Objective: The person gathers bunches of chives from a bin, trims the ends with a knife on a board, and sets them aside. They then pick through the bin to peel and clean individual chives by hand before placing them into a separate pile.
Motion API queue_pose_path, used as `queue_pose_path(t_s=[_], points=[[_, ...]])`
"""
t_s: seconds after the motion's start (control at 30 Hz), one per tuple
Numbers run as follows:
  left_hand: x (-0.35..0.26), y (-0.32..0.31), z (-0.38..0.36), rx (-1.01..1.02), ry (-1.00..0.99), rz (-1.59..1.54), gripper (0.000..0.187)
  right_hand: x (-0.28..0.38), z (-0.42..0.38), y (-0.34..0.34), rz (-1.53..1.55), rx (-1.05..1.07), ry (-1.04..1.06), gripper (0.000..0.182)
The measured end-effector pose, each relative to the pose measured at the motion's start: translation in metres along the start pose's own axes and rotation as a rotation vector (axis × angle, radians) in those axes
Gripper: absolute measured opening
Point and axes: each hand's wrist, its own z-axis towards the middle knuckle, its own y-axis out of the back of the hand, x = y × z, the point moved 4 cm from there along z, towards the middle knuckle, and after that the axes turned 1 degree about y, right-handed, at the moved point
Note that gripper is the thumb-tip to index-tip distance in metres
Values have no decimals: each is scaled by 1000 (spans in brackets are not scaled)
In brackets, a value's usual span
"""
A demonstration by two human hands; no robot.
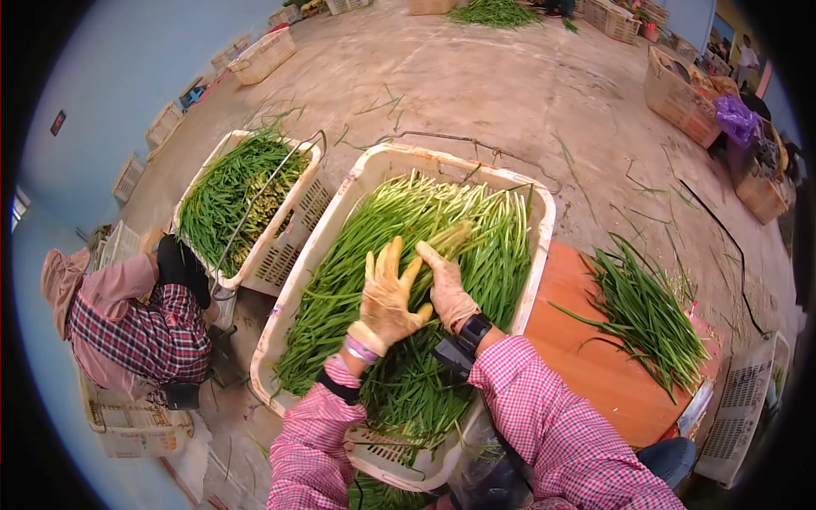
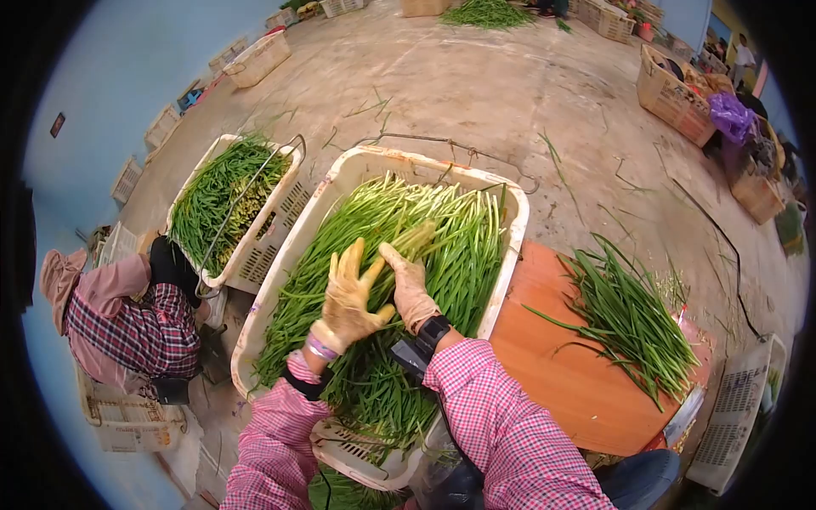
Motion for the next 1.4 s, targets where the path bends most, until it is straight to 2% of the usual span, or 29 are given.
queue_pose_path(t_s=[0.03,0.07,0.1,0.2,0.23,0.3,0.4,0.47,0.53,0.6,0.7,0.73,0.8,0.83,0.9,0.97,1.03,1.07,1.1,1.13,1.17,1.23,1.27,1.37,1.4], points=[[12,8,8,-102,-82,-173,76,-8,3,5,107,49,-25,51],[29,13,19,-168,-64,-267,82,-13,6,14,24,41,40,54],[42,18,34,-234,-44,-360,88,-15,5,17,82,60,11,56],[82,-19,83,-136,183,-174,92,-18,3,23,221,125,-83,65],[101,-40,101,76,314,-179,100,-20,4,26,228,128,-113,64],[113,-57,122,458,561,-375,92,-22,5,34,235,128,-162,64],[133,-100,137,431,419,-226,87,-14,2,33,204,138,-78,73],[133,-112,138,580,46,47,71,-19,3,35,138,55,-71,75],[123,-102,125,613,-148,208,58,-30,8,38,22,-41,-97,76],[120,-97,113,321,-76,48,60,-18,1,24,-24,8,-59,82],[141,-116,94,118,-365,-55,54,11,-17,0,-181,-24,80,83],[137,-111,80,111,-367,-170,51,7,-16,-1,-194,-96,132,81],[130,-96,60,169,-376,-298,43,3,-12,-3,9,29,109,83],[126,-83,55,144,-209,-487,50,5,-11,-4,107,93,101,85],[111,-51,46,82,143,-852,68,21,-15,-13,70,195,113,91],[83,0,35,249,156,-774,99,33,-18,-28,-26,347,173,92],[72,25,17,380,72,-595,110,46,-33,-45,-162,424,238,93],[111,-4,-9,402,149,-276,130,43,-35,-52,-254,450,251,90],[88,15,-13,232,-138,-93,128,43,-39,-59,-348,478,265,88],[79,19,-21,270,-71,6,127,48,-49,-63,-484,453,439,79],[78,17,-33,185,-97,43,118,54,-57,-72,-702,448,624,78],[75,15,-58,12,-138,123,99,61,-81,-86,-1239,386,666,84],[75,17,-70,-50,-143,159,98,55,-88,-92,-1142,362,812,92],[75,12,-82,-106,-84,120,92,42,-93,-110,-1019,408,874,96],[75,9,-83,-106,-44,82,91,33,-90,-113,-1128,428,895,101]])
